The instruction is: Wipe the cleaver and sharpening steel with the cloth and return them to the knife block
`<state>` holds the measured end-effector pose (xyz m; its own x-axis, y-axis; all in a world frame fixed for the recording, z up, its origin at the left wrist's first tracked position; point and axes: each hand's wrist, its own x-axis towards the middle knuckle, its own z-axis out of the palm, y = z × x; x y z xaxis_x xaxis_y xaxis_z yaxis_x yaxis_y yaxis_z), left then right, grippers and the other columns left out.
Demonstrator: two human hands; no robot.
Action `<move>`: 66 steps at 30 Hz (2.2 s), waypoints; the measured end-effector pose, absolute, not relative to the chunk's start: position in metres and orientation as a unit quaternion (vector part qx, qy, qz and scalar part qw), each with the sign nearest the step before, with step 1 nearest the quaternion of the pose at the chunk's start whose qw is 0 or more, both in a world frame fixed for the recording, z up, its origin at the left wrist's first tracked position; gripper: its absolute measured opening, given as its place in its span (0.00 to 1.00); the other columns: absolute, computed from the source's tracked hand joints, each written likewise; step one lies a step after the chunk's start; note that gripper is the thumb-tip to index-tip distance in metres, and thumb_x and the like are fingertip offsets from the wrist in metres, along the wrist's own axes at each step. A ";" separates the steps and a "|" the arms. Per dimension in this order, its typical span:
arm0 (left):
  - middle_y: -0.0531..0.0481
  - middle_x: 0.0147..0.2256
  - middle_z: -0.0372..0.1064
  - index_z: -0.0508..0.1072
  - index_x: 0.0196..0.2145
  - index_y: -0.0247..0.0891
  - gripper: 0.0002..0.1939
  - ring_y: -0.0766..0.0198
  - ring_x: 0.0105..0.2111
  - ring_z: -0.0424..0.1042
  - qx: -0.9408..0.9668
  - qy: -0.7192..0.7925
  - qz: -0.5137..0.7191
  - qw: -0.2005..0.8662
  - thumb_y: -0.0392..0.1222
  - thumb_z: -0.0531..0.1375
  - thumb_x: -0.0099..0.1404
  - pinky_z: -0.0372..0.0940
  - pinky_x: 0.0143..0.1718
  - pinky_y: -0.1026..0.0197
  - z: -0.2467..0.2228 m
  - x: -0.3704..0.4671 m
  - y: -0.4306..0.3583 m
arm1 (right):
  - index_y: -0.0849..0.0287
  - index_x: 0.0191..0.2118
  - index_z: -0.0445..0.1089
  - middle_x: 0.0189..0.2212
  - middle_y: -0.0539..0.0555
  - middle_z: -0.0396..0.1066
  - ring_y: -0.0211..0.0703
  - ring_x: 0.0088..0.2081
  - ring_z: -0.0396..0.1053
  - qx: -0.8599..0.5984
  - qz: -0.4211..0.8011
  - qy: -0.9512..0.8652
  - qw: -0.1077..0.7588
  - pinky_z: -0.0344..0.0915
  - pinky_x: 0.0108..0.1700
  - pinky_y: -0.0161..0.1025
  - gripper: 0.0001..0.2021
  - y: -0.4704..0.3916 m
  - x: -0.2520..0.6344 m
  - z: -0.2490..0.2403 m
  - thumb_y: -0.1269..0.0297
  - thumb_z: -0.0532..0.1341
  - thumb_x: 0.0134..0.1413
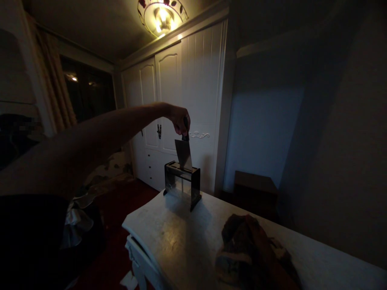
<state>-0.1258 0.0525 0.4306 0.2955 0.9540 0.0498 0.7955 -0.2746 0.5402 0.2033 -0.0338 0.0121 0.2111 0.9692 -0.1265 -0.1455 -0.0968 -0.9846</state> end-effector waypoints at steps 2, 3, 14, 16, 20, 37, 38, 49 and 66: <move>0.49 0.21 0.72 0.79 0.21 0.39 0.18 0.55 0.24 0.73 0.783 0.568 0.144 0.210 0.26 0.73 0.27 0.69 0.30 0.48 0.429 -0.126 0.053 | 0.58 0.33 0.74 0.29 0.55 0.78 0.58 0.40 0.75 -0.547 0.513 -0.379 0.543 0.71 0.42 0.46 0.31 -0.033 0.204 0.009 0.36 0.69 0.28; 0.47 0.21 0.72 0.79 0.21 0.38 0.18 0.55 0.24 0.73 0.786 0.566 0.135 0.210 0.26 0.73 0.27 0.69 0.30 0.48 0.429 -0.125 0.053 | 0.58 0.33 0.74 0.29 0.55 0.78 0.58 0.40 0.75 -0.547 0.516 -0.379 0.539 0.71 0.42 0.46 0.31 -0.032 0.205 0.008 0.35 0.69 0.28; 0.51 0.26 0.75 0.80 0.25 0.41 0.13 0.56 0.36 0.75 0.815 0.553 0.019 0.172 0.41 0.73 0.38 0.67 0.46 0.47 0.431 -0.128 0.064 | 0.60 0.36 0.74 0.36 0.58 0.78 0.60 0.47 0.72 -0.555 0.487 -0.404 0.540 0.67 0.51 0.45 0.34 -0.028 0.207 0.006 0.34 0.68 0.28; 0.51 0.27 0.76 0.81 0.26 0.41 0.13 0.55 0.38 0.75 0.817 0.552 0.013 0.166 0.42 0.73 0.39 0.66 0.48 0.46 0.433 -0.130 0.066 | 0.60 0.35 0.73 0.34 0.59 0.78 0.61 0.46 0.73 -0.559 0.492 -0.398 0.536 0.67 0.49 0.46 0.35 -0.029 0.206 0.007 0.33 0.67 0.27; 0.51 0.27 0.75 0.80 0.26 0.41 0.13 0.55 0.37 0.75 0.810 0.563 0.028 0.161 0.41 0.73 0.38 0.66 0.47 0.46 0.434 -0.130 0.066 | 0.59 0.35 0.72 0.32 0.58 0.77 0.60 0.43 0.74 -0.547 0.526 -0.382 0.528 0.69 0.47 0.47 0.36 -0.029 0.205 0.009 0.32 0.67 0.24; 0.52 0.25 0.75 0.80 0.26 0.39 0.12 0.59 0.31 0.75 0.801 0.572 0.016 0.177 0.39 0.73 0.40 0.68 0.45 0.47 0.407 -0.129 0.079 | 0.58 0.32 0.73 0.28 0.55 0.77 0.58 0.39 0.74 -0.559 0.500 -0.407 0.522 0.70 0.42 0.47 0.33 -0.029 0.210 0.003 0.32 0.66 0.29; 0.51 0.25 0.75 0.80 0.26 0.39 0.12 0.59 0.31 0.75 0.801 0.570 0.010 0.182 0.39 0.73 0.40 0.68 0.44 0.48 0.404 -0.129 0.081 | 0.58 0.32 0.73 0.29 0.55 0.77 0.57 0.38 0.74 -0.561 0.498 -0.410 0.519 0.69 0.42 0.47 0.32 -0.030 0.209 0.003 0.32 0.66 0.29; 0.52 0.23 0.74 0.80 0.26 0.40 0.16 0.60 0.28 0.74 0.816 0.535 -0.025 0.217 0.43 0.74 0.36 0.70 0.42 0.47 0.353 -0.128 0.107 | 0.57 0.31 0.72 0.29 0.54 0.77 0.56 0.38 0.74 -0.552 0.492 -0.416 0.529 0.69 0.43 0.46 0.32 -0.029 0.207 0.005 0.31 0.66 0.27; 0.45 0.23 0.75 0.80 0.26 0.38 0.20 0.55 0.26 0.75 0.812 0.519 -0.056 0.262 0.47 0.75 0.33 0.73 0.35 0.48 0.275 -0.132 0.128 | 0.58 0.35 0.73 0.33 0.56 0.77 0.59 0.43 0.73 -0.559 0.481 -0.421 0.528 0.67 0.48 0.47 0.33 -0.026 0.208 0.001 0.33 0.67 0.30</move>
